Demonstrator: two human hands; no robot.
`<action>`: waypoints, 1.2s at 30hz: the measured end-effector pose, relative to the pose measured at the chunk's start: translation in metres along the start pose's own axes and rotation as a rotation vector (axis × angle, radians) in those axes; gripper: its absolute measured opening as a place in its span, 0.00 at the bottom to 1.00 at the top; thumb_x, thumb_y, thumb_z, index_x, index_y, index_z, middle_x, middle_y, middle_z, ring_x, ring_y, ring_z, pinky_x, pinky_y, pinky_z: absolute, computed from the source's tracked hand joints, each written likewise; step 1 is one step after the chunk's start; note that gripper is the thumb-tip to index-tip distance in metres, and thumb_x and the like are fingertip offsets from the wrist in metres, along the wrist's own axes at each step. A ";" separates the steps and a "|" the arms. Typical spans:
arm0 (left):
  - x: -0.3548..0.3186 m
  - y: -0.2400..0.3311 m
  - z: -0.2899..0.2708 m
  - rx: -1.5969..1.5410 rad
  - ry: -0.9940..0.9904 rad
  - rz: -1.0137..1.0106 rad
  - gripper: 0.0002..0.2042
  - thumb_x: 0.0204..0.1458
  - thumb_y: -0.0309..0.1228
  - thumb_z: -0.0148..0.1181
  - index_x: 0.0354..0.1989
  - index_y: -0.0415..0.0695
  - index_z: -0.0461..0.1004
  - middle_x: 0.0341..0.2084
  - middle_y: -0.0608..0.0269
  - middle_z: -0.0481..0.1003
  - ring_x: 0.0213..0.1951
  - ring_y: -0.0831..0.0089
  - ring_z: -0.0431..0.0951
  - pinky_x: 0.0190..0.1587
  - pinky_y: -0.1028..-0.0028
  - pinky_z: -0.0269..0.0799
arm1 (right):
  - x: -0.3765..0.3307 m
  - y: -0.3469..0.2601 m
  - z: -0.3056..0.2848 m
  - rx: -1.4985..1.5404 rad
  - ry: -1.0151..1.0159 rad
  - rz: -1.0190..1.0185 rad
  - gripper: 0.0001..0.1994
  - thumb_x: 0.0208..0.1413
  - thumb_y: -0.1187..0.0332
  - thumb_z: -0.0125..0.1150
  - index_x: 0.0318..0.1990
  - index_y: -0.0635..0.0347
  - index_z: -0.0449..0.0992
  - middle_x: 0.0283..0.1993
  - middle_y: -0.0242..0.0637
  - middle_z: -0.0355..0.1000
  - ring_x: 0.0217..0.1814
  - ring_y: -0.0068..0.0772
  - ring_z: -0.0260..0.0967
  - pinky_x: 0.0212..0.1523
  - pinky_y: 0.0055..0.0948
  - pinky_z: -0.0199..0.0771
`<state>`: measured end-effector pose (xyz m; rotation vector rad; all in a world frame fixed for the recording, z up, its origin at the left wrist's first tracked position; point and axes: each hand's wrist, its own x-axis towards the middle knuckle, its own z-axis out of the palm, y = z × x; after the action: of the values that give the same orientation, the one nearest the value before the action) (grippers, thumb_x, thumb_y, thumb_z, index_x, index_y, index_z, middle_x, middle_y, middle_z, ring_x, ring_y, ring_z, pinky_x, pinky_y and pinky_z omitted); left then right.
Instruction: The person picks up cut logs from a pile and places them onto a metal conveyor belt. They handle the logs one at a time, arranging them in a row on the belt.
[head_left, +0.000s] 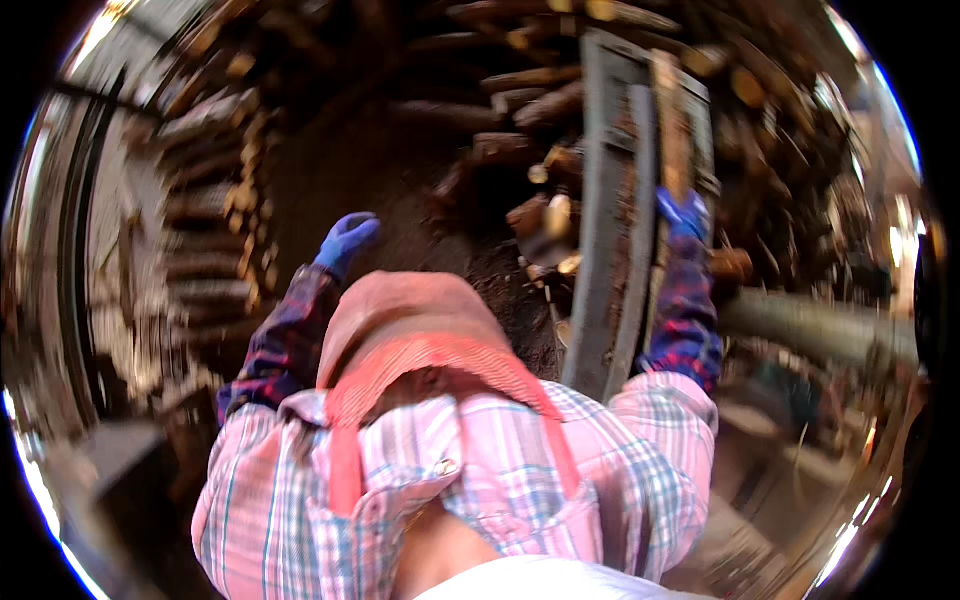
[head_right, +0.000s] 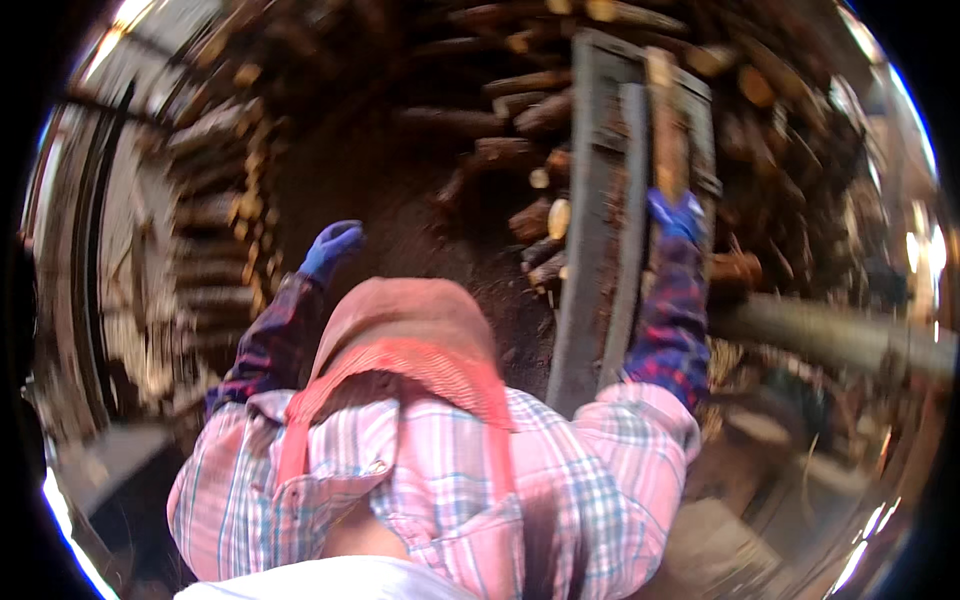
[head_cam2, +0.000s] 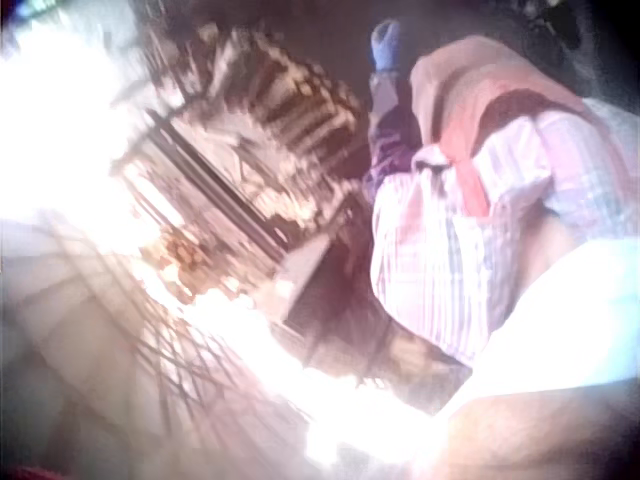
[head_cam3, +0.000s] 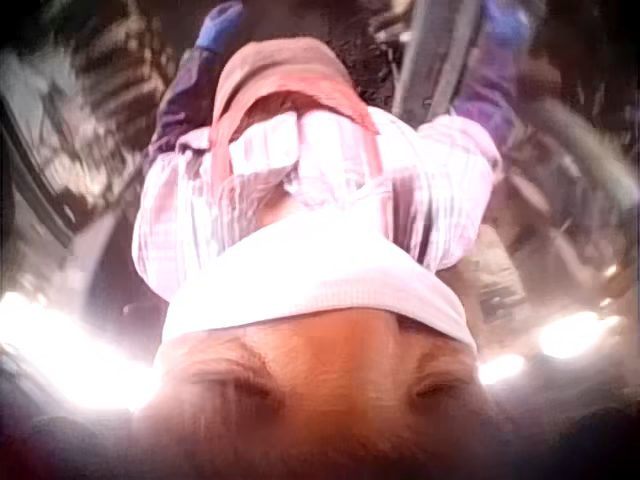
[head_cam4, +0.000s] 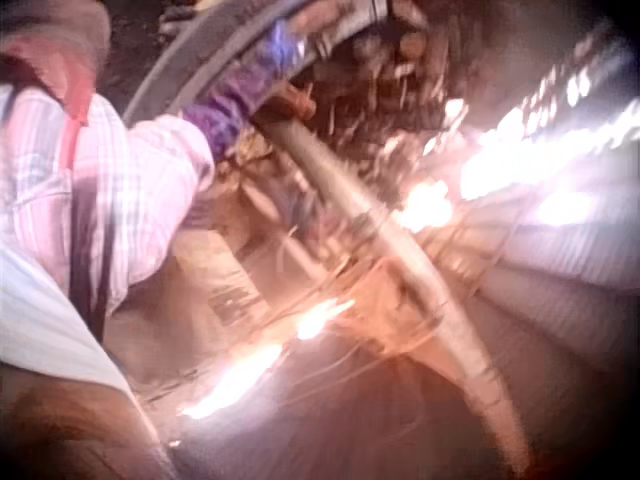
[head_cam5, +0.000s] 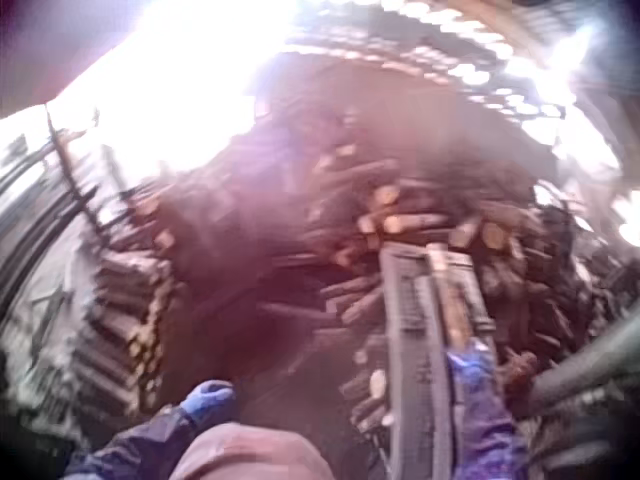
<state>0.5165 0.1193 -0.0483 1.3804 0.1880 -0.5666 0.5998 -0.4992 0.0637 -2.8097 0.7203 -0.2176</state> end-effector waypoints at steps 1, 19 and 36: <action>-0.011 -0.011 -0.022 -0.003 0.047 -0.009 0.23 0.51 0.41 0.61 0.51 0.39 0.69 0.39 0.64 0.75 0.40 0.74 0.73 0.44 0.73 0.70 | -0.002 -0.007 -0.001 0.065 -0.024 -0.089 0.34 0.44 0.45 0.63 0.53 0.64 0.69 0.51 0.52 0.68 0.53 0.48 0.67 0.53 0.42 0.67; -0.114 -0.213 -0.295 -0.362 0.692 -0.144 0.16 0.46 0.42 0.63 0.35 0.42 0.78 0.27 0.62 0.76 0.31 0.70 0.73 0.36 0.69 0.69 | -0.364 -0.563 0.367 0.304 -1.284 -0.678 0.26 0.50 0.60 0.66 0.53 0.65 0.68 0.47 0.36 0.71 0.47 0.28 0.67 0.48 0.27 0.69; -0.207 -0.217 -0.467 -1.208 1.102 -0.159 0.25 0.53 0.51 0.53 0.55 0.49 0.66 0.49 0.60 0.72 0.50 0.65 0.71 0.55 0.63 0.63 | -0.575 -0.778 0.505 0.236 -2.344 -0.067 0.34 0.46 0.49 0.63 0.55 0.65 0.65 0.30 0.35 0.70 0.23 0.22 0.62 0.25 0.27 0.63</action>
<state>0.3277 0.6056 -0.2375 0.3344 1.2983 0.2748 0.5555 0.5389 -0.2689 -1.1118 -0.1158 2.1357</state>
